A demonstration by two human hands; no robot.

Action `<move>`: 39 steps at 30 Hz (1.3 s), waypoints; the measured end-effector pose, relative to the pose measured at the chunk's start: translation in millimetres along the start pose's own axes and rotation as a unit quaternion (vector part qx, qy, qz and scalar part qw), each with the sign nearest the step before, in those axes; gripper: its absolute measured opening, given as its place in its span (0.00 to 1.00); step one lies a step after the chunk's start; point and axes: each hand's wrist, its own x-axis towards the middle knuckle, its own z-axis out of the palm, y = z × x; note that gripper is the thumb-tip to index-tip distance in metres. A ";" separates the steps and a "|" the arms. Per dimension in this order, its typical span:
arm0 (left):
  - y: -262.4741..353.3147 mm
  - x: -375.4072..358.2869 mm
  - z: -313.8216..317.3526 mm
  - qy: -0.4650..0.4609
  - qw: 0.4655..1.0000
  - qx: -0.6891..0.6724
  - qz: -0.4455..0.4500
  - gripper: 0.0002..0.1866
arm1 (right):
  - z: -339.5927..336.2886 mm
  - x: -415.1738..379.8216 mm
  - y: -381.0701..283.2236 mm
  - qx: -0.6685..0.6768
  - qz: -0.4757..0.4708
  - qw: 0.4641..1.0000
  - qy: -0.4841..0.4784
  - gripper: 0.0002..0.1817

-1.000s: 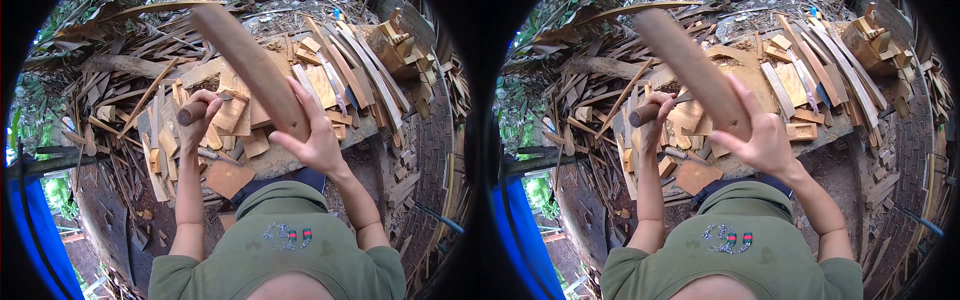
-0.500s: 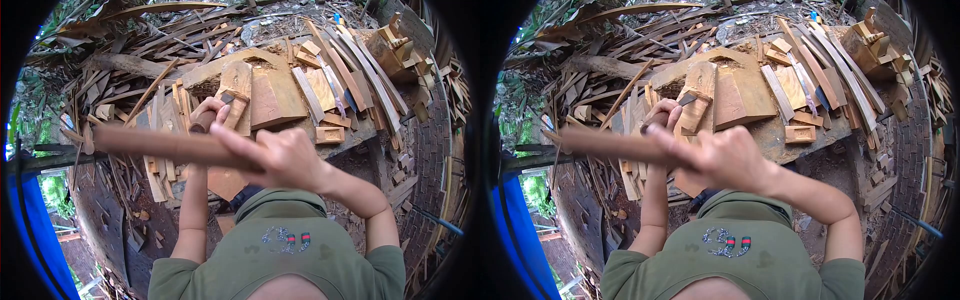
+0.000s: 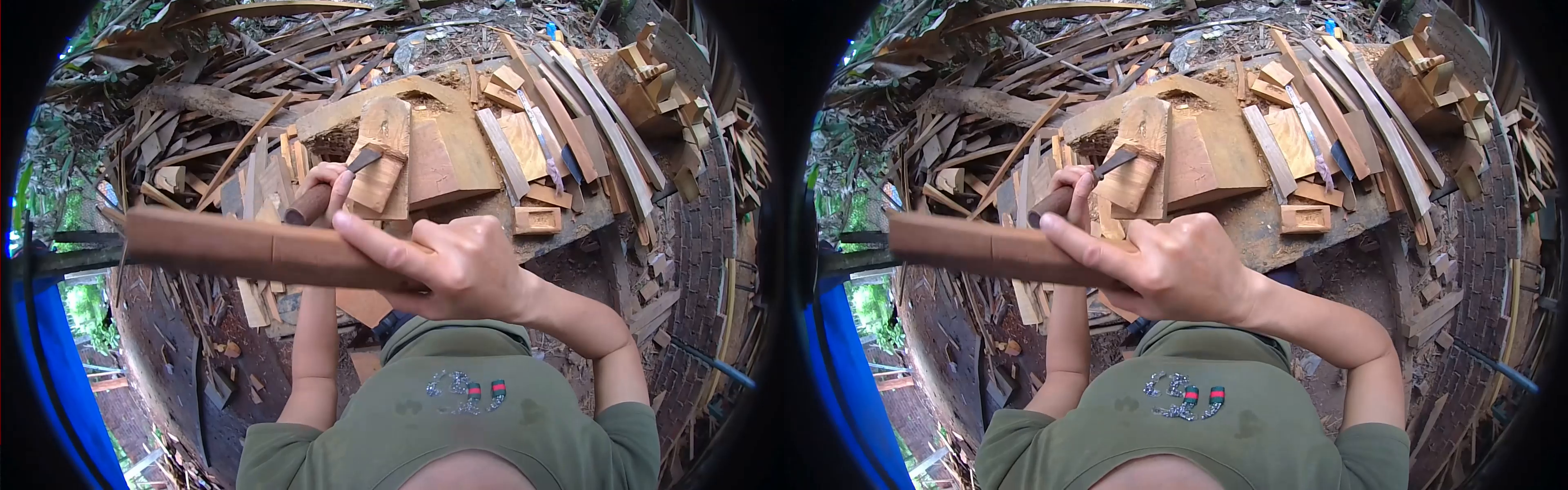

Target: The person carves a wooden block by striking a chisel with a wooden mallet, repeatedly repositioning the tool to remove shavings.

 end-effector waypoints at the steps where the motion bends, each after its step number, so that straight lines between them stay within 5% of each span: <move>1: 0.4 -0.9 0.7 -0.003 1.000 0.012 0.001 0.09 | 10.1 -2.2 5.1 -0.008 0.010 1.000 -0.001 0.39; 5: -4.9 -0.4 -3.2 0.001 1.000 -0.024 -0.014 0.10 | 13.5 6.5 13.6 -0.106 0.038 0.993 -0.023 0.38; 8: 1.5 -7.9 4.4 -0.004 1.000 0.022 -0.004 0.10 | 3.7 3.6 -0.6 -0.004 -0.012 1.000 0.007 0.39; 10: 14.5 -7.9 13.1 -0.023 0.995 0.096 0.001 0.09 | 14.9 2.7 9.3 -0.036 -0.002 0.999 -0.024 0.41; 12: -12.7 -11.6 -3.1 -0.049 0.998 0.030 0.024 0.06 | 17.6 5.6 27.7 -0.069 0.025 0.996 -0.048 0.44; 14: -6.7 -26.4 -7.9 0.039 0.991 0.050 -0.115 0.10 | 16.4 6.0 30.2 -0.079 0.062 0.991 -0.093 0.47; 16: 13.8 -20.2 28.2 0.200 0.969 -0.079 -0.123 0.09 | 23.7 -5.1 43.7 0.034 0.116 0.992 -0.026 0.48; 21: 6.7 24.1 12.3 0.298 0.919 -0.255 -0.035 0.11 | 12.0 -34.6 61.9 0.071 0.280 0.956 -0.054 0.48; 28: 14.7 67.1 13.4 0.185 0.970 -0.156 -0.004 0.11 | 0.0 -66.9 80.6 0.126 0.355 0.924 0.063 0.46; 39: -9.8 86.7 22.6 0.228 0.969 -0.086 0.044 0.29 | 6.3 -75.0 77.1 0.116 0.408 0.902 0.080 0.45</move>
